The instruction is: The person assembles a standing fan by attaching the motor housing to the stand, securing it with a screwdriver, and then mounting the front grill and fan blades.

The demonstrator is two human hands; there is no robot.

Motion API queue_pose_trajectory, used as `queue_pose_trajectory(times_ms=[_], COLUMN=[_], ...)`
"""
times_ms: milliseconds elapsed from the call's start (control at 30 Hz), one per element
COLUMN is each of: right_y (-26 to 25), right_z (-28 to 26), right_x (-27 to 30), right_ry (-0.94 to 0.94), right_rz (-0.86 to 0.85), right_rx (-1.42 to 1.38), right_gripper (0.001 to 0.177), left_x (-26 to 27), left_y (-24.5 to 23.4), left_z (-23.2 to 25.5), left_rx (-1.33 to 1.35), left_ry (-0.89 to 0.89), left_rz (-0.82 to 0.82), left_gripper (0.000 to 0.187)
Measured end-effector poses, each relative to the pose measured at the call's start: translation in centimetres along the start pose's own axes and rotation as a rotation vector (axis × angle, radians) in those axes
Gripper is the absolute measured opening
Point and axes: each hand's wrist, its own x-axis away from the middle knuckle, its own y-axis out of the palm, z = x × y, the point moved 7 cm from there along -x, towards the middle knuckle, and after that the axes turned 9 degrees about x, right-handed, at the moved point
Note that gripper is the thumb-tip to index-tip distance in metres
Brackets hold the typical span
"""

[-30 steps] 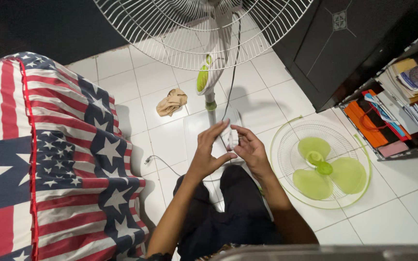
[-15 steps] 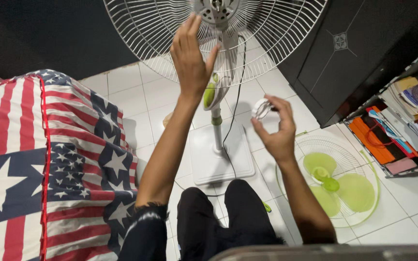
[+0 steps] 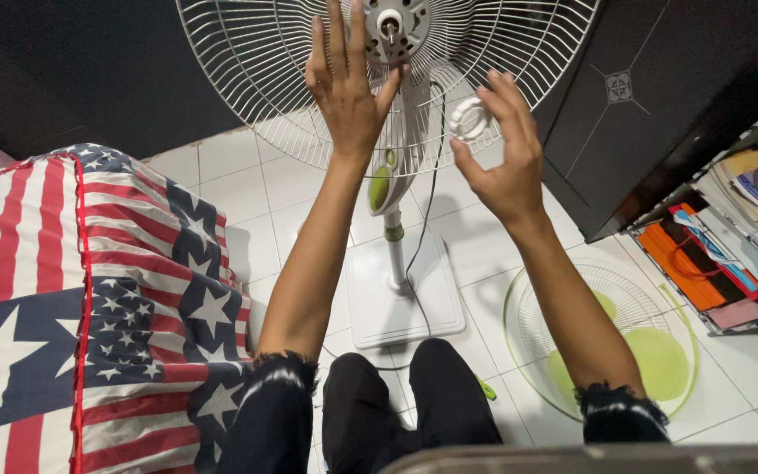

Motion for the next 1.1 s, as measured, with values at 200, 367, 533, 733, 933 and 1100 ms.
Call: queue_pose_trajectory(times_ms=[200, 367, 533, 733, 933, 1100], right_y=[3.3, 4.5, 4.7, 5.7, 7.4, 7.1], right_z=[-1.5, -2.3, -2.2, -1.6, -1.6, -2.9], right_x=[-2.4, -4.0, -4.4, -5.7, -6.8, -6.2], right_ry=[-0.191, -0.245, -0.153, -0.112, -0.099, -0.219], right_rz=[-0.121, -0.144, -0.071, 0.069, 0.125, 0.214], right_rx=[0.114, 0.138, 0.131, -0.081, -0.175, -0.101], right_gripper=[0.060, 0.059, 0.065, 0.079, 0.067, 0.068], left_x=[-0.3, -0.6, -0.8, -0.7, -0.6, -0.9], left_y=[0.1, -0.1, -0.6, -0.4, -0.3, -0.7], left_z=[0.5, 0.7, 0.9, 0.8, 0.5, 0.6], left_rx=[-0.087, -0.104, -0.079, -0.051, -0.094, -0.084], left_ry=[-0.034, -0.053, -0.041, -0.076, -0.111, -0.096], left_rz=[-0.005, -0.021, 0.025, 0.001, 0.023, 0.053], left_gripper=[0.091, 0.087, 0.092, 0.099, 0.091, 0.078])
